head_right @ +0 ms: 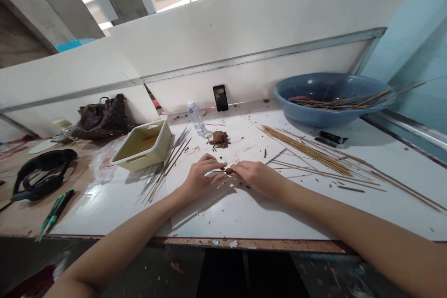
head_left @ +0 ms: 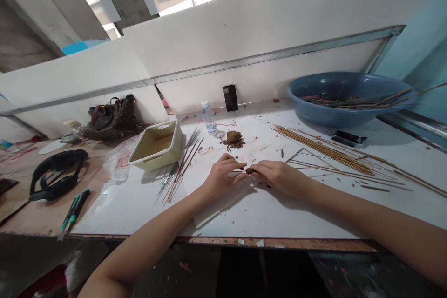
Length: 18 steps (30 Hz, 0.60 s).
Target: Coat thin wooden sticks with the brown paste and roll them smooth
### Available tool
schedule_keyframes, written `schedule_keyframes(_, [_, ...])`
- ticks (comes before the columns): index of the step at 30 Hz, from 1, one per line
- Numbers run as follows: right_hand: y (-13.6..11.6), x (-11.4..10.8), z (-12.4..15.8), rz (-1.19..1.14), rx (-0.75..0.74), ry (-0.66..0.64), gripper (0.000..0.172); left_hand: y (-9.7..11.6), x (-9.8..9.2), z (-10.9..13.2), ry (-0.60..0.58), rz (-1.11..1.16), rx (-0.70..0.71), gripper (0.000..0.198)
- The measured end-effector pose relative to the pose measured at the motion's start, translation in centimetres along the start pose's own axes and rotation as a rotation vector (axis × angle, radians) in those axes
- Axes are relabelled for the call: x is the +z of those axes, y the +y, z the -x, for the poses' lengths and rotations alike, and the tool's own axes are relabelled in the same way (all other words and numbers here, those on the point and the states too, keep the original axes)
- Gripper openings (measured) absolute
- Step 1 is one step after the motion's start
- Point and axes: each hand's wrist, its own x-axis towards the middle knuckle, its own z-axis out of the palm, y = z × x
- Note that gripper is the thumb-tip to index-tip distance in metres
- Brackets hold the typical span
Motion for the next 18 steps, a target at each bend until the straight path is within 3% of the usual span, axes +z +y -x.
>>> schedule_keyframes(5, [0.42, 0.43, 0.06, 0.063, -0.013, -0.027, 0.02, -0.14, -0.22, 0.04, -0.024, 0.023, -0.045, 0.015])
schedule_keyframes(10, [0.33, 0.56, 0.13, 0.093, -0.041, 0.032, 0.031, 0.3, 0.06, 0.1, -0.004, 0.027, -0.052, 0.015])
schedule_keyframes(14, [-0.03, 0.27, 0.15, 0.101, -0.032, 0.024, 0.019, 0.35, 0.29, 0.1, -0.029, 0.0, -0.041, 0.016])
schedule_keyframes(18, [-0.49, -0.16, 0.06, 0.111, -0.049, 0.021, 0.018, 0.39, 0.3, 0.09, -0.033, -0.008, -0.031, 0.014])
